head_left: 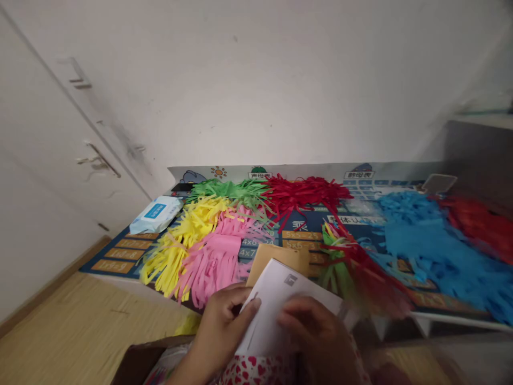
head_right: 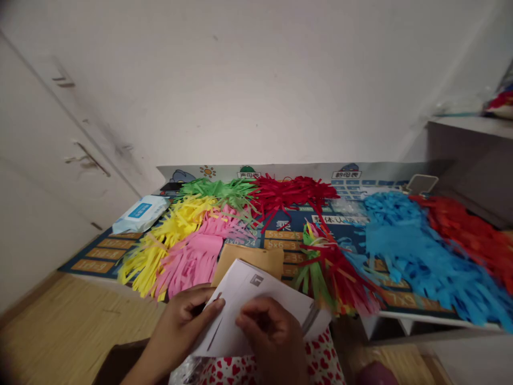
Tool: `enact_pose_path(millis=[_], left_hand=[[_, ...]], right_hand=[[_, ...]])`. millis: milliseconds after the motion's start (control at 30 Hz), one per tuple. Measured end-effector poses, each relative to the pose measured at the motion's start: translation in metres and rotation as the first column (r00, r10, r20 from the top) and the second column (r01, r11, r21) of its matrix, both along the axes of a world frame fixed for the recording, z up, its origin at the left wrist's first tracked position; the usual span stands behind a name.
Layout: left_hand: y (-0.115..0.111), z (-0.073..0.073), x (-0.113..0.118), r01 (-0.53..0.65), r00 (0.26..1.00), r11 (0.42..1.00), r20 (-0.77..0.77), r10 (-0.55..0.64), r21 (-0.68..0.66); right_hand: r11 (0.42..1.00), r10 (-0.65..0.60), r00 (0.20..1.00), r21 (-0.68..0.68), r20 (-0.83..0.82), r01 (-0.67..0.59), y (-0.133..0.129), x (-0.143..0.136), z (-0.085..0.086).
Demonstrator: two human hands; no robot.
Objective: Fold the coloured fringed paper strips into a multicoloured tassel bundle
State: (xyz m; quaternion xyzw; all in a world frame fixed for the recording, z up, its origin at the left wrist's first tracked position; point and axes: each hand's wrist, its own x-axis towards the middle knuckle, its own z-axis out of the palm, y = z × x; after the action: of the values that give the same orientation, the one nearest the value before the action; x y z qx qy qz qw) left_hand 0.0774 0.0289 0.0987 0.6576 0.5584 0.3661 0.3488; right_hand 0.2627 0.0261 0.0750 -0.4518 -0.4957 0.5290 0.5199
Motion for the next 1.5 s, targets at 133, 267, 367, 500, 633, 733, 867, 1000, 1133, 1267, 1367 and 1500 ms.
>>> enact_pose_path(millis=[133,267,367,500,633,733,867,1000,1133,1267,1367,1500], left_hand=[[-0.011,-0.006,0.013,-0.016,1.0,1.0,0.019,0.016,0.001],[-0.015,-0.007,0.019,-0.027,0.999,1.0,0.02,0.027,-0.011],[-0.017,-0.006,0.022,-0.018,0.999,1.0,0.033,0.019,-0.022],[-0.019,-0.006,0.026,-0.015,0.998,1.0,0.058,0.016,-0.014],[-0.021,-0.006,0.028,-0.038,0.997,0.999,0.071,0.039,-0.011],[-0.021,-0.008,0.029,-0.041,0.997,0.999,0.071,0.042,-0.015],[-0.02,-0.01,0.027,-0.033,0.999,0.999,0.037,0.035,-0.041],[-0.02,-0.008,0.014,-0.071,0.997,0.997,0.001,0.071,-0.041],[-0.015,-0.003,-0.002,-0.051,0.998,0.999,-0.04,0.05,-0.014],[-0.008,0.005,-0.009,-0.05,0.983,0.999,-0.178,0.051,0.011],[-0.005,0.018,-0.021,-0.077,0.982,0.996,-0.174,0.07,-0.035],[0.008,0.031,-0.047,-0.193,0.977,0.972,0.063,0.203,-0.13]], right_hand=[[0.991,-0.043,0.993,-0.133,-0.114,0.027,-0.004,-0.022,-0.025],[0.988,-0.04,0.992,-0.153,-0.118,0.022,-0.007,-0.019,-0.024],[0.988,-0.066,0.989,-0.148,-0.135,0.046,-0.011,-0.019,-0.022],[0.992,-0.097,0.99,-0.094,-0.101,0.088,-0.012,-0.019,-0.022],[0.997,-0.078,0.996,-0.023,0.035,0.079,-0.011,-0.017,-0.02],[0.993,-0.115,0.982,0.042,0.152,0.109,-0.011,-0.019,-0.018],[0.982,-0.182,0.915,0.103,0.359,0.155,-0.011,-0.017,-0.024],[0.925,-0.372,0.701,0.306,0.608,0.225,-0.007,0.022,-0.038],[0.742,-0.555,0.543,0.67,0.63,-0.019,0.004,0.059,-0.042],[0.796,-0.391,0.574,0.578,0.719,-0.182,0.003,0.066,-0.032],[0.812,-0.418,0.598,0.577,0.684,-0.092,-0.001,0.084,-0.026],[0.907,-0.339,0.759,0.408,0.556,0.106,0.005,0.113,-0.027]])
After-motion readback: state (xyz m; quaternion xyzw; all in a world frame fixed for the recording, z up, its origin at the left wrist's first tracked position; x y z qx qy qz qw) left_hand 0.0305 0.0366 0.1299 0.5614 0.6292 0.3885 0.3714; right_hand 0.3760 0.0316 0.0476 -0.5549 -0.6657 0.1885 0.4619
